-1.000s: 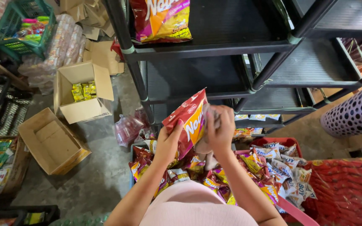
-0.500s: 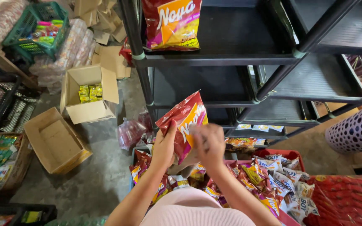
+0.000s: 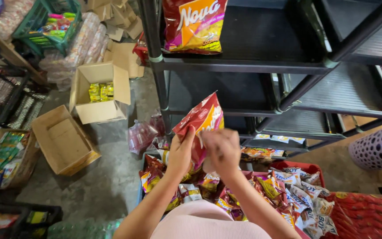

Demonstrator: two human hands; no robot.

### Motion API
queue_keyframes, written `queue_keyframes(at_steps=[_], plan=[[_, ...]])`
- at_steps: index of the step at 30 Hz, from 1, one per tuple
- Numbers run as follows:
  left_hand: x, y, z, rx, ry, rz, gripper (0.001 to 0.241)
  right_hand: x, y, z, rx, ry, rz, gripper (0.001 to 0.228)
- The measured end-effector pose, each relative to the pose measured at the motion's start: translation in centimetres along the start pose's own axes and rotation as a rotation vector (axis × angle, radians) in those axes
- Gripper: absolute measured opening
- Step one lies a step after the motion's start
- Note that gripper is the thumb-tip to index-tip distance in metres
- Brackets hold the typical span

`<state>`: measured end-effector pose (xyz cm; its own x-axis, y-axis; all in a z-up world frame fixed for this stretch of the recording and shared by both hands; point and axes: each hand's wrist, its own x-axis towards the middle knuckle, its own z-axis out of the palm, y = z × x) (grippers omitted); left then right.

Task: Wiping down individual bags of snacks with a cloth and placing them on a shelf.

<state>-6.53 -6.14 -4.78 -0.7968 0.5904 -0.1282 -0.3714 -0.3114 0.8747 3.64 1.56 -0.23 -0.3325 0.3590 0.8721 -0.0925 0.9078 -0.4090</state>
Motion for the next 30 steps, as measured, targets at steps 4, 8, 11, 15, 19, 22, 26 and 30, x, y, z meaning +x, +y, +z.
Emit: queue_keyframes(at_steps=[4,8,11,15,19,22,26,30], plan=[[-1.7,5.0,1.8,-0.026,0.072,-0.084,0.028,0.8,3.9,-1.2,-0.119,0.028,0.098,0.005],[-2.2,6.8,2.0,0.031,0.190,-0.192,0.046,1.3,3.7,-2.8,-0.129,0.046,0.133,0.008],[-2.0,7.3,3.3,-0.083,0.111,-0.127,0.033,2.3,-0.6,-2.7,-0.149,0.050,0.107,0.011],[0.0,-0.1,0.6,-0.040,-0.001,-0.066,0.020,-2.4,-0.6,-0.4,0.003,-0.065,0.121,0.021],[-1.9,1.4,2.0,-0.003,-0.038,-0.047,0.020,-1.2,0.3,-0.5,-0.057,-0.043,0.132,0.019],[-2.3,2.6,2.9,0.025,-0.088,0.025,0.019,-0.4,1.9,-1.1,-0.065,0.014,0.135,0.017],[-1.2,2.4,1.7,-0.127,-0.046,-0.113,0.024,-0.2,4.2,-1.7,-0.033,0.077,0.281,0.014],[-1.6,4.7,2.0,-0.155,-0.021,-0.155,0.028,-1.9,6.7,-1.6,0.083,0.130,0.566,0.038]])
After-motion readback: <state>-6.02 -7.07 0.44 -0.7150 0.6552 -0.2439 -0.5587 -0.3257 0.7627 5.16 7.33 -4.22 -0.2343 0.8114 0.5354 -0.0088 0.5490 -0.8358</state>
